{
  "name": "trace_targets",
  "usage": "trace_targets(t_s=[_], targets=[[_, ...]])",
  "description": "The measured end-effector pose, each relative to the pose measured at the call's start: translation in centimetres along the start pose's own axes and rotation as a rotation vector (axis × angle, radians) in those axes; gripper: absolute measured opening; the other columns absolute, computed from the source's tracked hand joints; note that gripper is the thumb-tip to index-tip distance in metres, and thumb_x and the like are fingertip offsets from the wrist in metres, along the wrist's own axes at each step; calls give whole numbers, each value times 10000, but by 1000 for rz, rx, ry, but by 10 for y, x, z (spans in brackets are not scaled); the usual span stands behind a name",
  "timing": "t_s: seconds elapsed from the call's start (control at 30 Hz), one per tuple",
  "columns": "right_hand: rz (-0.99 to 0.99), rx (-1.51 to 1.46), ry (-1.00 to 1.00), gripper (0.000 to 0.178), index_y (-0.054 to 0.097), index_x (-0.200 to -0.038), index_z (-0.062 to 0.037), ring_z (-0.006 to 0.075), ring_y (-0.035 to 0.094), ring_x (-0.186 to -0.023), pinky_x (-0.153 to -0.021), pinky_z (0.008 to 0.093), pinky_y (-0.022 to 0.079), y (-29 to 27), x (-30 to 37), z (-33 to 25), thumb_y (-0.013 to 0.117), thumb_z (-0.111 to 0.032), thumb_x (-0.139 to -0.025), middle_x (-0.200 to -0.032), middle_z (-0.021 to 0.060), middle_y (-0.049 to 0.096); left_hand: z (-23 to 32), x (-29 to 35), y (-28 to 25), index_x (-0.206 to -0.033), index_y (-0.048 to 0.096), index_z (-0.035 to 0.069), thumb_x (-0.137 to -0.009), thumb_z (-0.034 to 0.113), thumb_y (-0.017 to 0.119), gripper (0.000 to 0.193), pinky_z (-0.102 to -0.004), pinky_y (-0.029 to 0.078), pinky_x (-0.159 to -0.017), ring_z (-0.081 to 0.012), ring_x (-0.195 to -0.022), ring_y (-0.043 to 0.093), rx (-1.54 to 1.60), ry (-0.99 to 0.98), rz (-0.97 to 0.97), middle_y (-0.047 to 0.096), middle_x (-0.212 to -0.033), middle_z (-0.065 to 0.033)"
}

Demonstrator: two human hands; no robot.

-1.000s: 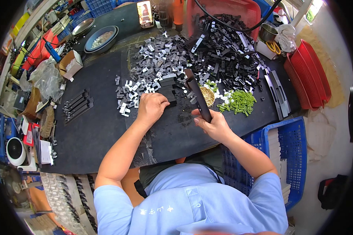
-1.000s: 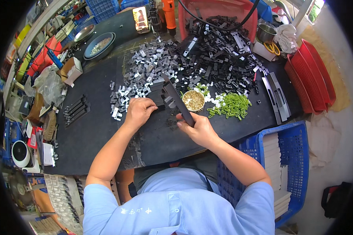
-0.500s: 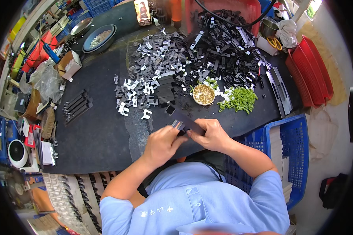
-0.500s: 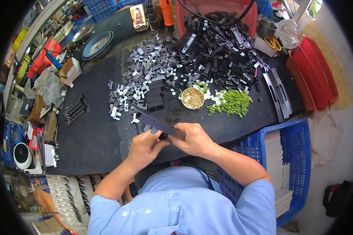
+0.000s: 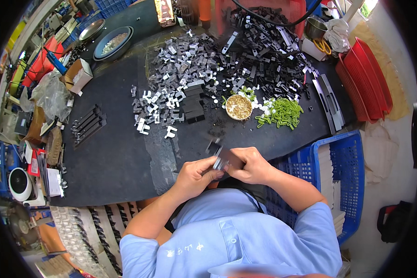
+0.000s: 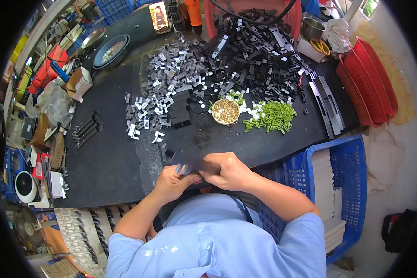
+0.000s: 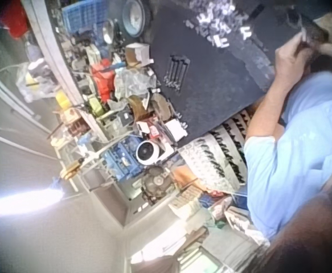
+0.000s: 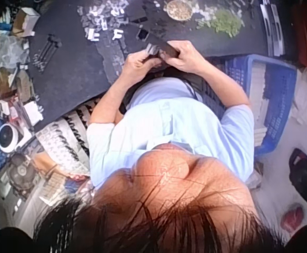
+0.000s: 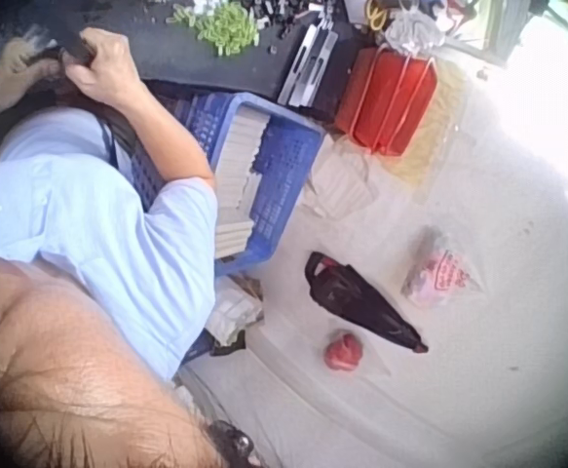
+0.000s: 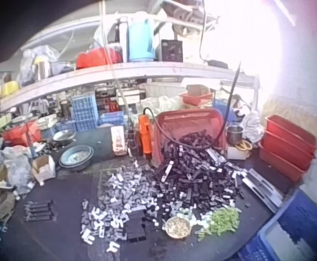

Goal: The recorder is assembling small brackets by inserting metal pins and attaching green rubber components using their hands and a manual press tool.

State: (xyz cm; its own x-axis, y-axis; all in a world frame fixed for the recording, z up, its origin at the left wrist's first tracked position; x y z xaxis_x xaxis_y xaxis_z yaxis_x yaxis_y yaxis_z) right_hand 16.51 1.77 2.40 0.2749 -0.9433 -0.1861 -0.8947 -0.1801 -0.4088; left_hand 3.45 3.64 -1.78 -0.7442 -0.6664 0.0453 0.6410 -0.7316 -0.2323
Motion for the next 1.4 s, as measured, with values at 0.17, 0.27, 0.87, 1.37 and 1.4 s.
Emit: trace_targets(t_s=[0.17,0.27,0.87,1.37,1.4], targets=[[95,-107,184,151,633,-894,-3,207,611,-663,-598,310,472,-1,3,5,674,-115,-802,-772,110,631,13,5,-1,-1289,499,47,-820,35,648,492,-246,491,-531,-110,-563,600,-9,168,254,644,-788,-117],[175,-54,75,143,631,-901,2,197,604,-659,-601,300,469,-2,6,6,664,-109,-817,-780,118,629,26,4,2,-1302,488,52,-824,23,633,500,-255,474,-514,-105,-535,576,-172,213,252,630,-771,-115],[230,-313,215,152,622,-884,10,109,606,-688,-612,270,485,5,24,35,691,-96,-799,-770,79,637,29,2,2,-1280,502,66,-791,22,647,512,-323,529,-597,-260,-670,650,-294,260,291,645,-931,-168],[201,-460,196,88,619,-919,55,121,587,-672,-580,243,479,12,24,36,591,44,-836,-956,133,628,30,3,0,-1254,524,64,-758,30,679,521,-356,536,-654,-317,-783,650,-362,273,306,642,-967,-170],[201,-461,196,88,619,-919,55,121,587,-672,-580,243,479,12,24,37,591,44,-836,-956,133,628,30,4,1,-1252,525,65,-756,29,680,521,-356,537,-656,-317,-783,650,-370,280,298,642,-966,-170]])
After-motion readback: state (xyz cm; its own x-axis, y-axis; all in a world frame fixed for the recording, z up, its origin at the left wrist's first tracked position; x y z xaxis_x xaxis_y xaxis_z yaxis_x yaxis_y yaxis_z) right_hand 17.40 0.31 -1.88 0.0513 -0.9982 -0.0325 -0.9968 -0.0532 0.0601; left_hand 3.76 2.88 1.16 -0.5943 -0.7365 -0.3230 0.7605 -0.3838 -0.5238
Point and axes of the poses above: each hand's wrist, its own x-axis away from the middle knuckle, its own y-axis out of the palm, z = x × y, the point moved 7 cm from there along -x, towards the middle knuckle
